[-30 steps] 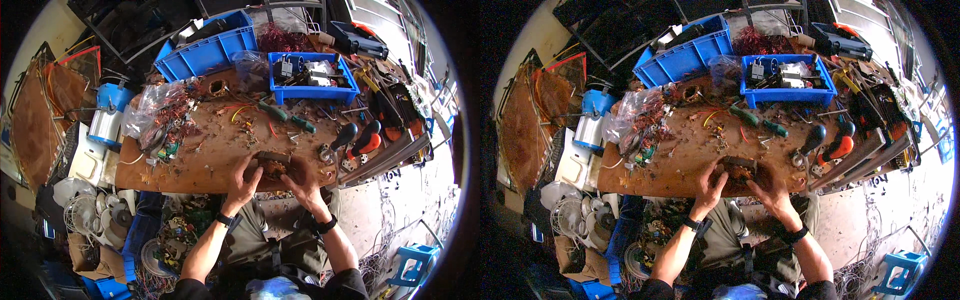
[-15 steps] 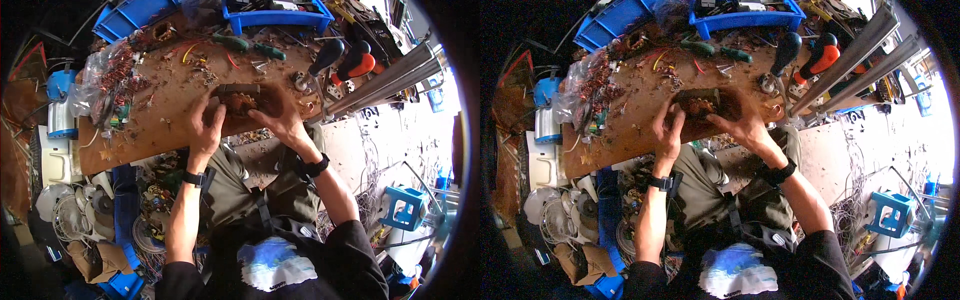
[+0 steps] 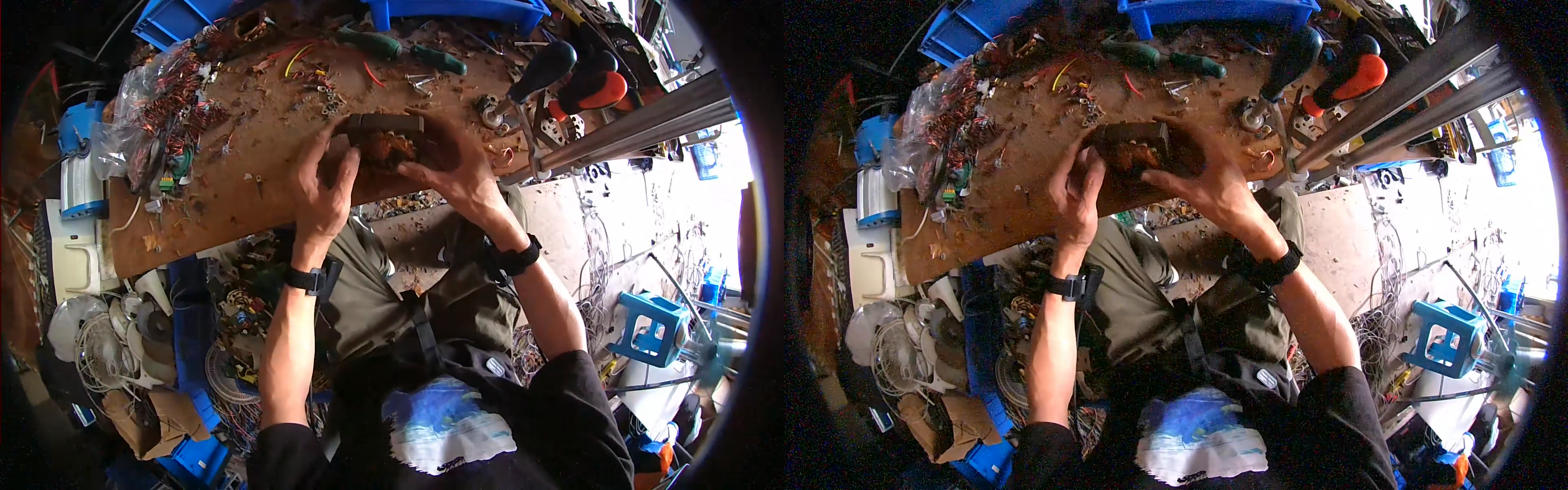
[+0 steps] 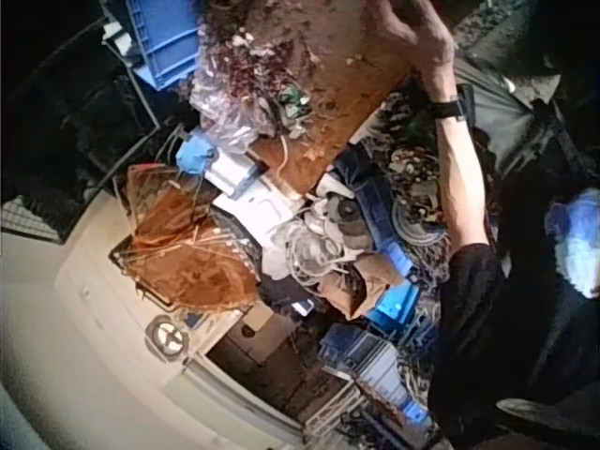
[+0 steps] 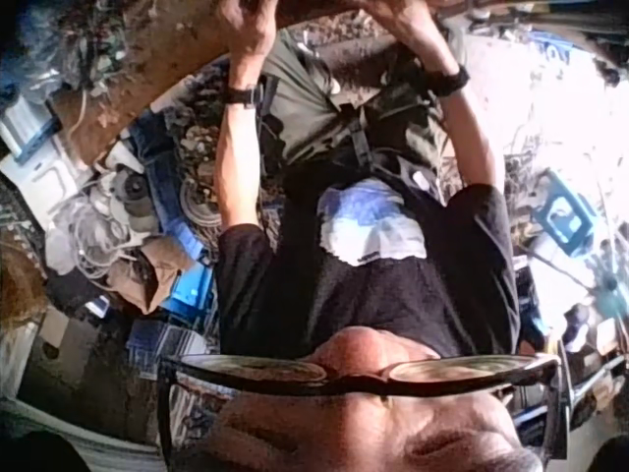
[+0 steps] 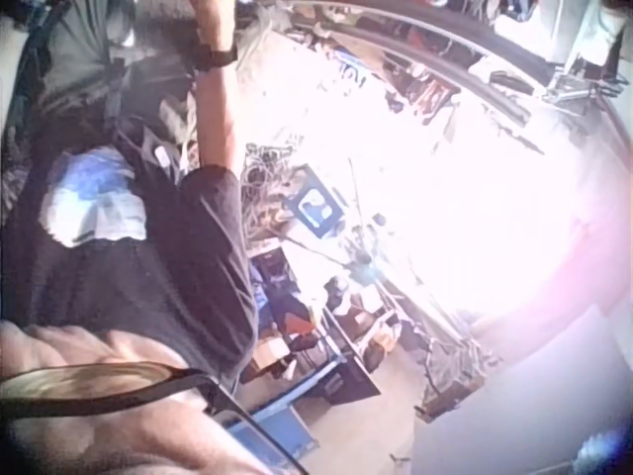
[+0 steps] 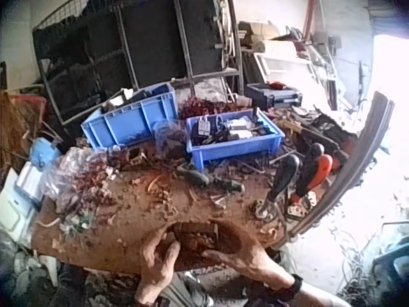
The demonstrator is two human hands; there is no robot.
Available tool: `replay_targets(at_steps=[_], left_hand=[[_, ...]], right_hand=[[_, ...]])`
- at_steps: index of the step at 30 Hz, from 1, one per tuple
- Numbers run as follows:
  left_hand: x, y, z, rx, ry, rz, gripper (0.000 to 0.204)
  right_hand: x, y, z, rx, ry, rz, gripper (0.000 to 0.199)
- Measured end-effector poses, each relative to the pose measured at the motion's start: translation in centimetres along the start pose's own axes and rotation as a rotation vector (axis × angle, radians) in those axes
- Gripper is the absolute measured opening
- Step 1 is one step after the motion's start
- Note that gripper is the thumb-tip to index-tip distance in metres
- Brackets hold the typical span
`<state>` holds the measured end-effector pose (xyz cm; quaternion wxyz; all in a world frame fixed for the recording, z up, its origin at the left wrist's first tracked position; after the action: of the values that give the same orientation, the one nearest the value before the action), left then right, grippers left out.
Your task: The person disassembles a small motor component by hand, pulling apart the copper windings and separating the internal parts. They place the separated pieces onto a cluttered workbench filled with various electronic scraps and tools.
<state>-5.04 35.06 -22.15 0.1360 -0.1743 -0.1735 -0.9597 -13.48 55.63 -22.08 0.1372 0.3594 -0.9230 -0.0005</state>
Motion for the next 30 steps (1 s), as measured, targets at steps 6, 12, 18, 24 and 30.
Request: replay_targets(at_steps=[6,12,18,24,30], left_hand=[[-0.1,0.0,0.5,0.035,0.005,-0.002,0.043],[-0.1,0.1,1.1,0.032,0.042,-0.004,0.043],[-0.1,0.2,1.4,0.111,0.008,-0.005,0.045],[0.2,-0.1,1.7,0.103,-0.078,-0.014,0.040],[0.1,0.4,2.9,0.160,-0.103,-0.034,0.039]], right_hand=[[0.0,0.2,0.3,-0.048,0.039,0.002,0.074],[-0.2,-0.1,-0.4,-0.093,0.020,0.002,0.078],[-0.6,-0.3,-1.4,-0.229,-0.065,-0.010,0.083],[-1.1,-0.7,-1.7,-0.257,-0.086,0.031,0.080],[-1.3,-1.2,-3.5,-0.340,-0.138,0.010,0.081]])
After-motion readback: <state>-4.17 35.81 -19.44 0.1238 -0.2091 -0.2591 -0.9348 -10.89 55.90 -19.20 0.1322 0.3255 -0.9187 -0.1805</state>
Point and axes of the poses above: each hand's wrist, its own x-axis towards the middle knuckle, its own y-axis out of the back of the hand, z = x × y, the point moved 6 cm from there along x, towards the middle knuckle, and after that the axes turned 10 degrees about -z, right-handed, at the moved point
